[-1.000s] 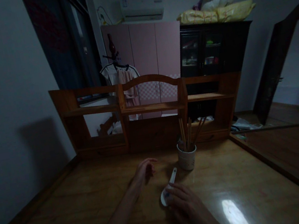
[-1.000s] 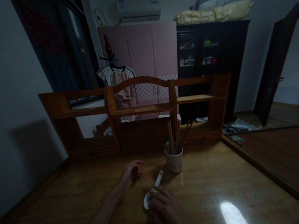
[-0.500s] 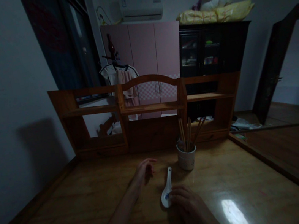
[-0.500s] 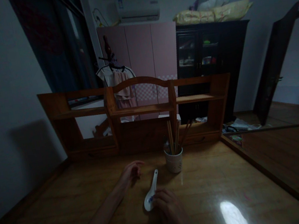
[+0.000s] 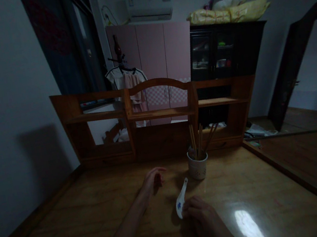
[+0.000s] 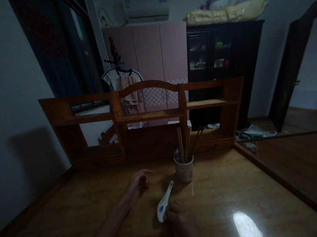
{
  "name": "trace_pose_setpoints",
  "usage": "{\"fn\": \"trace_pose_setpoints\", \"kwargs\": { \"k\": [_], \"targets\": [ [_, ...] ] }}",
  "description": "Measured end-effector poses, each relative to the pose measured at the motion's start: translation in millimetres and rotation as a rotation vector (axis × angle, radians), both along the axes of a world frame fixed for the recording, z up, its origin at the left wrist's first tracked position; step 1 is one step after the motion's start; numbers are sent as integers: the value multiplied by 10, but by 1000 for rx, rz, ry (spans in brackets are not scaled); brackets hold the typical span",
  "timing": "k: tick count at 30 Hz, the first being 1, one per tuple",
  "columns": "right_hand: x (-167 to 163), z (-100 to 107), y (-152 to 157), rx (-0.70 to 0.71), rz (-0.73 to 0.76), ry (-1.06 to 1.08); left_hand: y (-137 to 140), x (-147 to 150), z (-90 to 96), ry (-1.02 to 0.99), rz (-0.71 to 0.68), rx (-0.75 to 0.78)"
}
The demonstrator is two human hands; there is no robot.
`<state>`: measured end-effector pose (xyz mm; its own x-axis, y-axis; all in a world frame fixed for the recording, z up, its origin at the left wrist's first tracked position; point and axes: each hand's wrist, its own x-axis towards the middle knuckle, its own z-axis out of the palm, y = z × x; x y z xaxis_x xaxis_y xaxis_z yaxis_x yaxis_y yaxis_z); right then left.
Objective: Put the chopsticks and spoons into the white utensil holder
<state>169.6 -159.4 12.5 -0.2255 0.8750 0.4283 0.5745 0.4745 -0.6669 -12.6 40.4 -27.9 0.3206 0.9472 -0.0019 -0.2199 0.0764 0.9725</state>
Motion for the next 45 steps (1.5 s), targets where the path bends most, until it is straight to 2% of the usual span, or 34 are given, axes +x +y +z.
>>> {"fn": "trace_pose_setpoints", "kwargs": {
  "k": [9,17,29,39,45],
  "targets": [
    [-32,204,-117,52,-48,-113,-7,18,3,12,25,-9],
    [-29,68,-23,-26,-106,-122,-14,3,31,18,6,-2],
    [-33,79,-3,25,-169,-219,-22,16,31,22,15,0],
    [-27,67,-28,48,-142,-233,-66,16,79,29,25,-9],
    [20,29,-3,70,-98,-147,-53,26,66,27,30,0]
  ]
}}
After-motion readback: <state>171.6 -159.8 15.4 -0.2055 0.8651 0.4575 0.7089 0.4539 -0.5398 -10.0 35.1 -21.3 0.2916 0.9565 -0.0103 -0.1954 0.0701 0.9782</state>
